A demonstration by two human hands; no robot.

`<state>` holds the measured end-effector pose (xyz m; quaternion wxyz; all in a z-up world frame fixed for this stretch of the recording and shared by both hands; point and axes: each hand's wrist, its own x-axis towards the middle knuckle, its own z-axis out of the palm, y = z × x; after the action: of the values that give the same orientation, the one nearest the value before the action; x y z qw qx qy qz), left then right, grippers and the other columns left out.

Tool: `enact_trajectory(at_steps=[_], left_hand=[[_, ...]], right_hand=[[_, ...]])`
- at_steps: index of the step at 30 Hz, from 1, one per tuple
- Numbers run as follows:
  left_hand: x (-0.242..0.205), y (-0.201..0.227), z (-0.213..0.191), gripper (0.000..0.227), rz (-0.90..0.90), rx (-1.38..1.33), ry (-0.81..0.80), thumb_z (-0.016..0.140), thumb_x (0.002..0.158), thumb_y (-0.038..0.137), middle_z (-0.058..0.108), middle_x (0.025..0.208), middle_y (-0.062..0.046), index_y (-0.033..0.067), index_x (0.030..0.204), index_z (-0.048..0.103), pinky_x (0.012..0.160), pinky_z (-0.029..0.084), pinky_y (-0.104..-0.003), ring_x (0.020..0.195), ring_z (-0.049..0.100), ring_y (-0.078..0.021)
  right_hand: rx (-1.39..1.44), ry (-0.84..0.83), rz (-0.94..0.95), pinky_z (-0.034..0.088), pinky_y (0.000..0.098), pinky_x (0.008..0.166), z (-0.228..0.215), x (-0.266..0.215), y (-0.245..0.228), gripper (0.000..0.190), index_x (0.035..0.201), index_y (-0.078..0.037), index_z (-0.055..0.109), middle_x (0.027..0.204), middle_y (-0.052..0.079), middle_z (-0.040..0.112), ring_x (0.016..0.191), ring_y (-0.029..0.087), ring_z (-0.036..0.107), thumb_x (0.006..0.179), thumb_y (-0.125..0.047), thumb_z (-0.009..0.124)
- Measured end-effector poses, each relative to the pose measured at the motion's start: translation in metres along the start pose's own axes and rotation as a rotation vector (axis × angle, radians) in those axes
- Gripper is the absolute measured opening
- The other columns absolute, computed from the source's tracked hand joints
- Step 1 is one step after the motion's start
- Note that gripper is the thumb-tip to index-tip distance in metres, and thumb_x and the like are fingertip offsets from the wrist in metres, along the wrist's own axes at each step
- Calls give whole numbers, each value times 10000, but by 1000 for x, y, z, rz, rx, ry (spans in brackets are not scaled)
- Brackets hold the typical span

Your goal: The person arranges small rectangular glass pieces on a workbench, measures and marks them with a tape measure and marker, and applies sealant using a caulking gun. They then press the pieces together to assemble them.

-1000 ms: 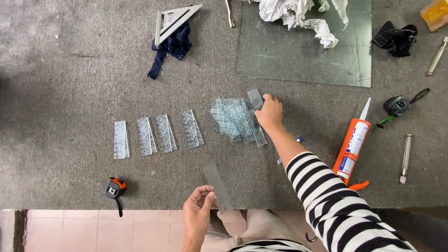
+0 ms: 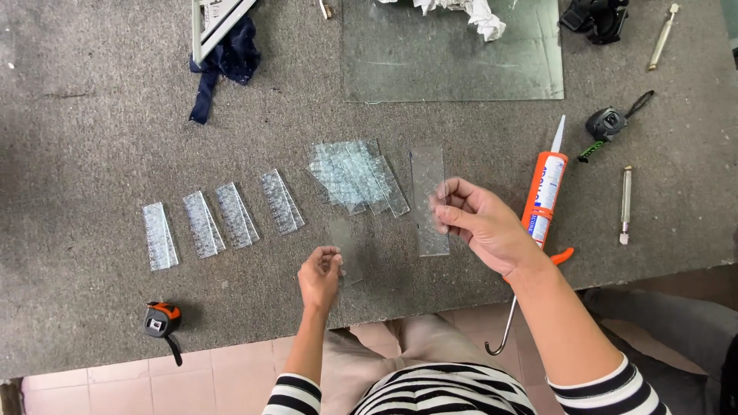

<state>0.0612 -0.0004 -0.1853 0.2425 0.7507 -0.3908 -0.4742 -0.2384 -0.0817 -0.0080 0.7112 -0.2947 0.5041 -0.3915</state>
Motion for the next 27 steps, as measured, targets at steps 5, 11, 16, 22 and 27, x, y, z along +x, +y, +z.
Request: enact_trajectory(at_steps=[5, 11, 16, 22, 27], left_hand=[[44, 21, 78, 169, 42, 63, -52, 755, 1026, 133, 869, 1004, -47, 133, 1186, 811, 800, 637, -368, 846, 830, -212], [92, 89, 160, 153, 137, 199, -95, 778, 1017, 227, 859, 1040, -8, 170, 1157, 798, 906, 653, -467, 1026, 833, -277], [63, 136, 159, 141, 142, 244, -131, 739, 1039, 232, 869, 1067, 26, 199, 1163, 797, 931, 645, -473, 1049, 831, -279], [-32, 114, 143, 292, 271, -182, -405, 629, 1129, 283, 761, 939, -166, 36, 1216, 757, 705, 589, -434, 831, 732, -279], [-80, 70, 100, 109, -51, -266, -414, 714, 1028, 200, 766, 887, 15, 130, 959, 760, 761, 563, -292, 812, 671, -108]], right_hand=[[9, 131, 61, 570, 251, 768, -37, -18, 36, 220, 1227, -58, 645, 955, 51, 686, 868, 156, 697, 1027, -35, 735], [-15, 366, 89, 622, 289, 820, -68, -51, 59, 217, 1238, -66, 635, 1006, 74, 736, 912, 186, 755, 1042, -23, 719], [-3, 450, 84, 661, 334, 847, -85, -72, 68, 215, 1228, -51, 640, 1034, 104, 759, 949, 224, 787, 1036, -15, 729], [69, 444, 137, 670, 342, 788, -74, -62, 120, 261, 1211, -64, 666, 985, 77, 713, 883, 225, 759, 983, 6, 773], [-197, 290, 276, 559, 281, 790, -38, -50, 154, 189, 1154, -59, 736, 953, 51, 696, 875, 136, 637, 980, -21, 798]])
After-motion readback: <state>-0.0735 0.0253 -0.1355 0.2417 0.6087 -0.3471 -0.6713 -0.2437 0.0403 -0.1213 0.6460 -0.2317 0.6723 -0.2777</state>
